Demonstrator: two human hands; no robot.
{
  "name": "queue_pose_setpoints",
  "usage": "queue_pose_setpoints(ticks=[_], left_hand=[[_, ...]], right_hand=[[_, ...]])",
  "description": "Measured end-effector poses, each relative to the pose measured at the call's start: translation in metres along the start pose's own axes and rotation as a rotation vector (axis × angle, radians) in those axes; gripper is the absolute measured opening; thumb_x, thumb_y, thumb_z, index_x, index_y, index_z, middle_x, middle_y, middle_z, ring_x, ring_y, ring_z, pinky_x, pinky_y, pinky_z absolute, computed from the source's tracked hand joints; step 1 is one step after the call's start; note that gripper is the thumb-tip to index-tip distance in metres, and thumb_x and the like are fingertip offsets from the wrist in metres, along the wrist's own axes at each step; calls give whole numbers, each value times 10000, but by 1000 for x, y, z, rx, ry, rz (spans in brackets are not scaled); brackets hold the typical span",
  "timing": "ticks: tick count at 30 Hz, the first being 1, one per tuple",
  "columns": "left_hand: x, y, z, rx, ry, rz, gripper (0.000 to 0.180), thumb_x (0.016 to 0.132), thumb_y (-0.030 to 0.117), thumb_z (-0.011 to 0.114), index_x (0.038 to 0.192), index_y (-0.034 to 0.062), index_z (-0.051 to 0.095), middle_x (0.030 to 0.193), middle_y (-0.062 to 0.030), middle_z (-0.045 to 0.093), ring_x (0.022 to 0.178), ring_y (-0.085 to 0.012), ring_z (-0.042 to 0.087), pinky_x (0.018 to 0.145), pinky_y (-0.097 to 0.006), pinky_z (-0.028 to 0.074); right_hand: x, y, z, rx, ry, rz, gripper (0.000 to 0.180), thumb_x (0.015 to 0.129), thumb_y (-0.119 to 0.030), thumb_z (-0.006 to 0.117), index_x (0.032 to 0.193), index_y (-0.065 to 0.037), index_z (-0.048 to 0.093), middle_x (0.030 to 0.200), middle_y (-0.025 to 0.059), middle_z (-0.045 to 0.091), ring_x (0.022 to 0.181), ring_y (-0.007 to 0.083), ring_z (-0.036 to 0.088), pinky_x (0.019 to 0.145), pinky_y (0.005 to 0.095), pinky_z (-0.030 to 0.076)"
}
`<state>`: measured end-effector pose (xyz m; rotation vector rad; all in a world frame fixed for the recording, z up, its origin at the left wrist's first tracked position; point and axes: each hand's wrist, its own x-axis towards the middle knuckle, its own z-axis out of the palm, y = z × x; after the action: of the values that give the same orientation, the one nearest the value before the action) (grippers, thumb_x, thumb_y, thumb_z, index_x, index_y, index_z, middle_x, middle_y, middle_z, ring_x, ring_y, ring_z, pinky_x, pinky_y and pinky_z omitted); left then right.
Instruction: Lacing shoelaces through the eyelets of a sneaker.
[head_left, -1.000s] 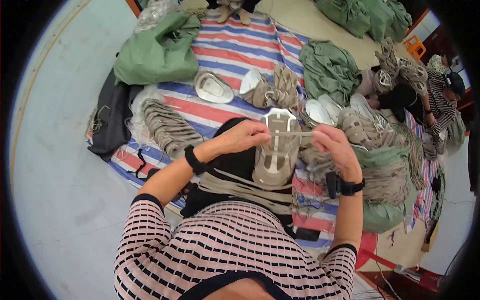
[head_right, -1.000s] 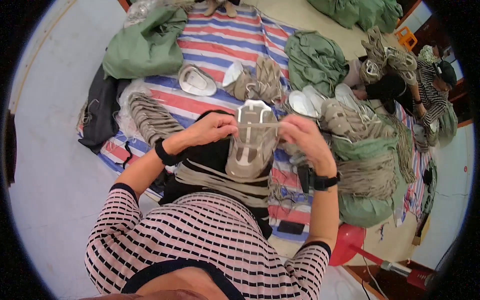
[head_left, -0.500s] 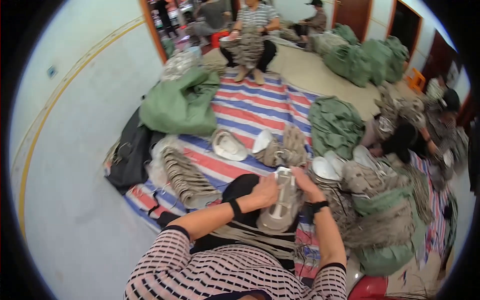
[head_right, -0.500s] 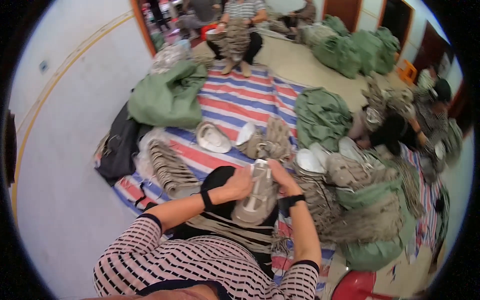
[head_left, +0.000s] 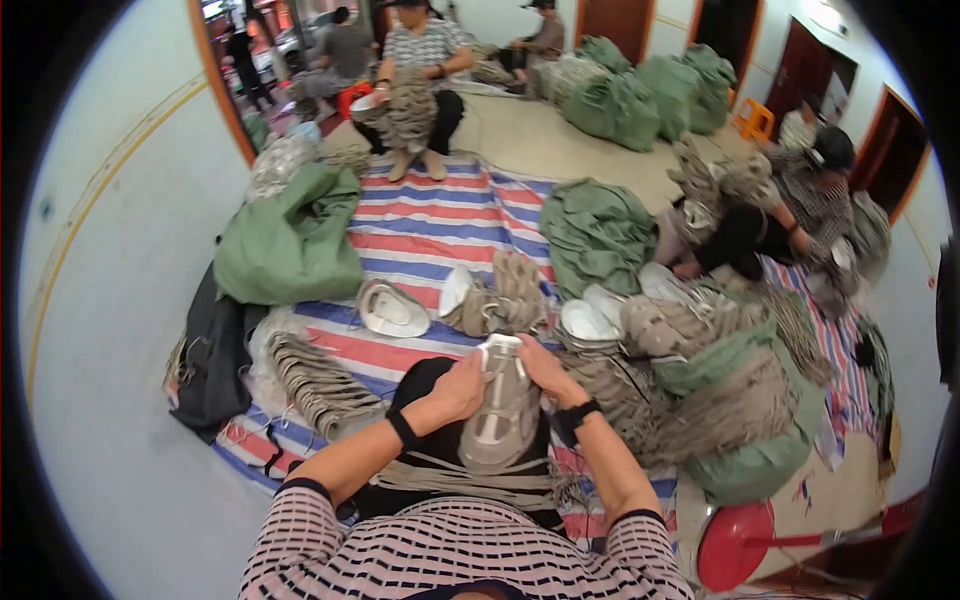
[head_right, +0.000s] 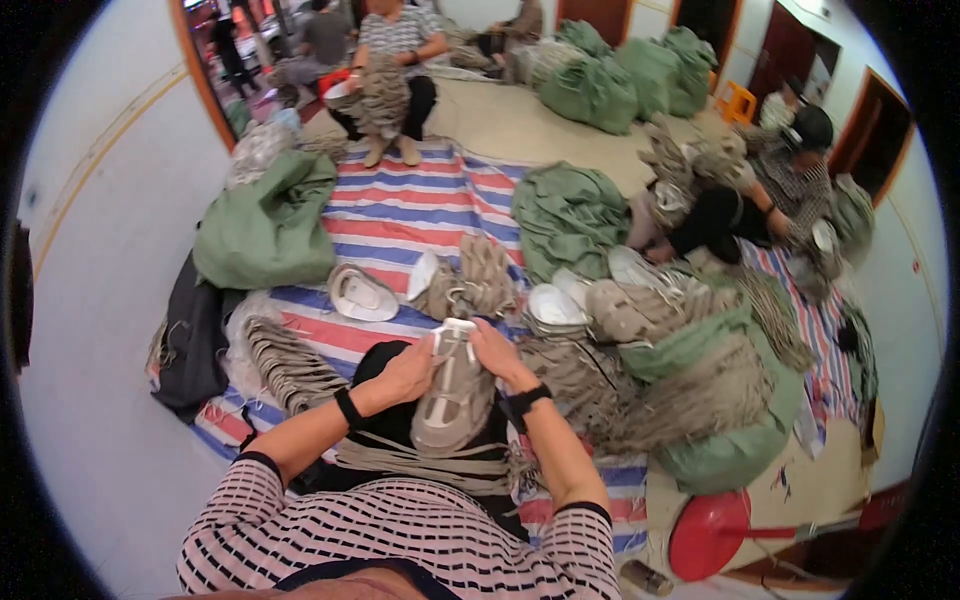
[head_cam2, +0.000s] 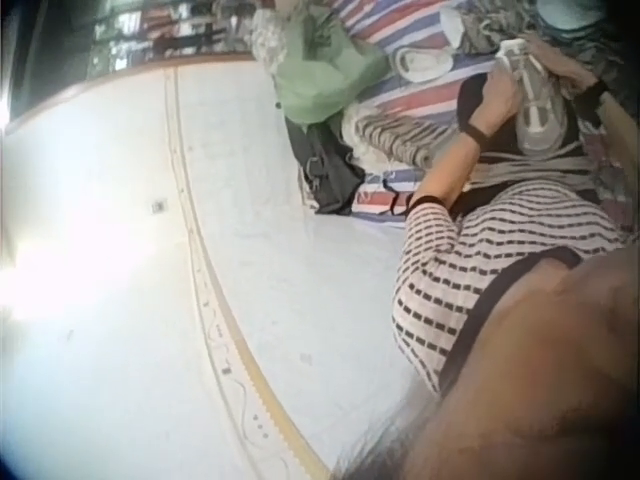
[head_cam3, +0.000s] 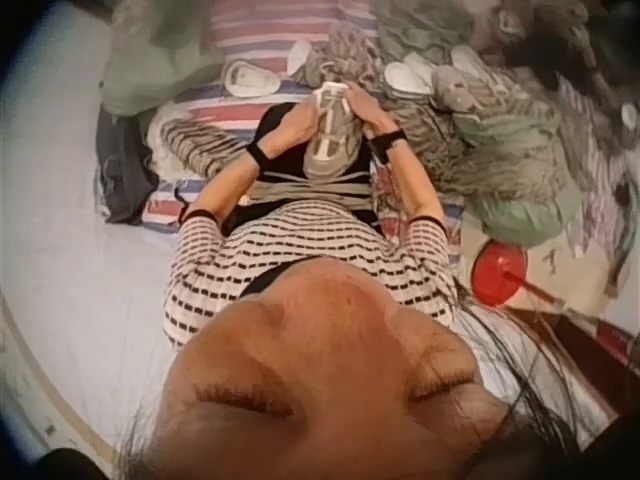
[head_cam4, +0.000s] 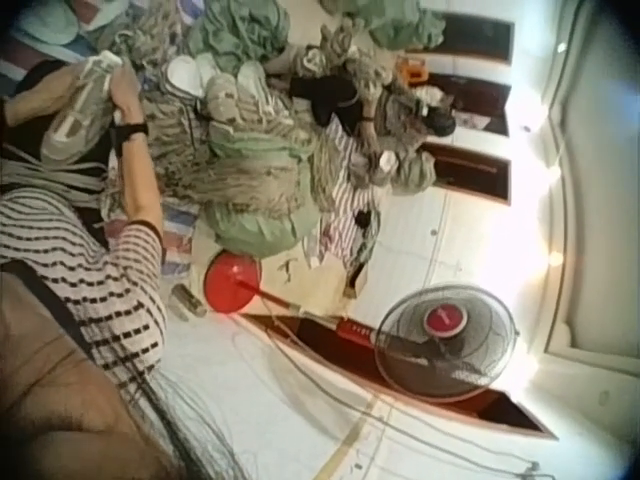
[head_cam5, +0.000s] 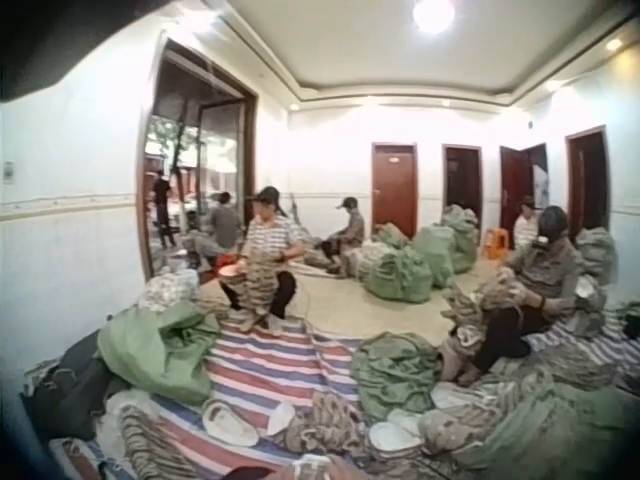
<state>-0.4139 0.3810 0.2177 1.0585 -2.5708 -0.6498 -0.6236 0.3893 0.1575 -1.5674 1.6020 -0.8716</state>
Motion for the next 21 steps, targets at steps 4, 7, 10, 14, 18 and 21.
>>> queue_pose_setpoints(ticks=[4, 7, 10, 14, 18, 21], left_hand=[[0, 14, -41, 121, 131, 98, 241, 854, 101, 466, 1021, -68, 508, 1148, -270, 446, 1007, -427, 471, 890, -449, 392], [-2, 2, -65, 72, 464, 283, 244, 869, 165, 477, 851, -50, 592, 1013, -205, 548, 881, -334, 556, 812, -413, 450], [-14, 6, -104, -1199, -299, -306, 279, 927, 263, 469, 902, 8, 580, 613, 28, 498, 497, -71, 461, 504, -208, 389], [-37, -15, -124, -1231, -490, -286, 286, 935, 296, 475, 896, 30, 573, 569, 90, 271, 458, -31, 214, 418, -200, 165], [-45, -23, -113, -1236, -524, -282, 272, 928, 300, 491, 876, 47, 576, 582, 79, 315, 484, -28, 275, 436, -189, 203], [-41, -31, -103, -1058, -457, -258, 251, 932, 285, 480, 860, 67, 580, 592, 74, 331, 503, -26, 300, 449, -183, 217]], right_hand=[[-17, -23, -22, -571, 27, 34, 413, 912, -409, 367, 1250, -179, 424, 1143, 124, 573, 1024, 345, 549, 826, 516, 399], [-31, -57, -49, -578, 66, 38, 524, 863, -480, 447, 1209, -89, 490, 993, 142, 635, 925, 345, 582, 837, 499, 339], [-45, -28, -97, -187, 26, 108, 317, 826, -350, 575, 958, -65, 619, 738, 42, 599, 696, 187, 548, 725, 327, 375], [-84, -40, -150, 467, 104, 223, 212, 856, -230, 585, 780, -32, 598, 673, -60, 511, 575, 42, 359, 541, 189, 286], [-121, -29, -179, 561, 174, 269, 168, 854, -179, 581, 739, -56, 584, 660, -57, 509, 581, 33, 369, 538, 195, 276], [-143, -17, -190, 504, 270, 350, 159, 849, -180, 589, 740, -64, 587, 653, -56, 503, 568, 34, 364, 523, 200, 268]])
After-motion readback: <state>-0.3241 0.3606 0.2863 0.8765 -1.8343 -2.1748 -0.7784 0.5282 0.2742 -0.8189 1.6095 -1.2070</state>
